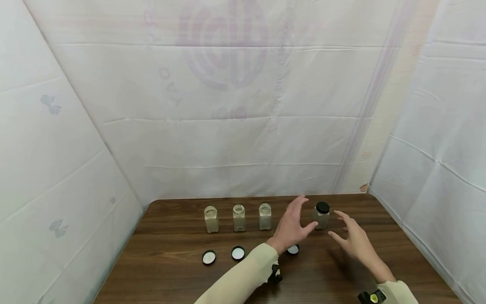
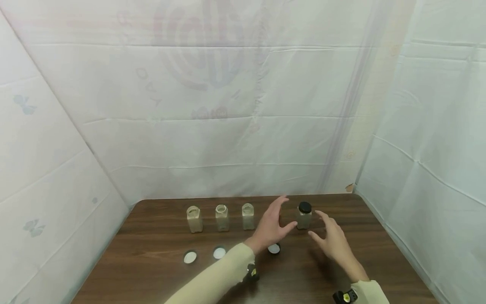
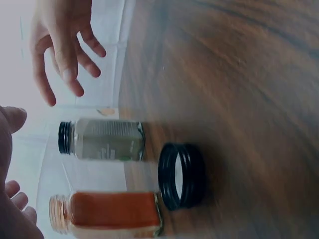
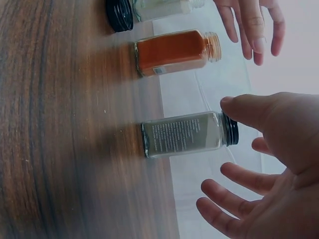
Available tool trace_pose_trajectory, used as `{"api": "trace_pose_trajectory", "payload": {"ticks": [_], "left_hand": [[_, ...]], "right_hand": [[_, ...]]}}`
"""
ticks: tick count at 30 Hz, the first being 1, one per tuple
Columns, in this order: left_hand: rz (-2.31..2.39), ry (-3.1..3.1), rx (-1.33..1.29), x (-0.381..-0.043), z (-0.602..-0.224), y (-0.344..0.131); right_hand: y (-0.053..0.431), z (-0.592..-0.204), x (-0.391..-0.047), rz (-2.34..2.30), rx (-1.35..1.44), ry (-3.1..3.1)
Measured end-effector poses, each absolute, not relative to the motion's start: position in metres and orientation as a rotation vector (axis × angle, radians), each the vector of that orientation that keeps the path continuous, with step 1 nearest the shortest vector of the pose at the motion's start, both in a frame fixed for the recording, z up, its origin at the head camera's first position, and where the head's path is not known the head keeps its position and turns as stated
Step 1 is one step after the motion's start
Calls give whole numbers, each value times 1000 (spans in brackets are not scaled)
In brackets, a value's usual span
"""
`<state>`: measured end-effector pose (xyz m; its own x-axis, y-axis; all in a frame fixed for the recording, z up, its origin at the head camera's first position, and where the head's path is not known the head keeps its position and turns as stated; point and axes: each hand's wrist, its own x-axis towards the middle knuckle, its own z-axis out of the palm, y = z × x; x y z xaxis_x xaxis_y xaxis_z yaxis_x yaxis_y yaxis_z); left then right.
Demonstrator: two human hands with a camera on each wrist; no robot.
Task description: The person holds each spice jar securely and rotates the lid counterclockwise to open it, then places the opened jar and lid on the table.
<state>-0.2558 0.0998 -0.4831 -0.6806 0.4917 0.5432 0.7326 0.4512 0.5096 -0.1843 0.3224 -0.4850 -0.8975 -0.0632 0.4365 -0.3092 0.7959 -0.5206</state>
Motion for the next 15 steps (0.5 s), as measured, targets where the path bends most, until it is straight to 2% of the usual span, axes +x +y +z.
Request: {"api": "trace_pose_trajectory", "payload": {"ticks": [15], "left_hand": [[-1151,-2459,-1056,-239,-488,119]], "right_hand": [[330,-482,-192,850,244,-2542]]}}
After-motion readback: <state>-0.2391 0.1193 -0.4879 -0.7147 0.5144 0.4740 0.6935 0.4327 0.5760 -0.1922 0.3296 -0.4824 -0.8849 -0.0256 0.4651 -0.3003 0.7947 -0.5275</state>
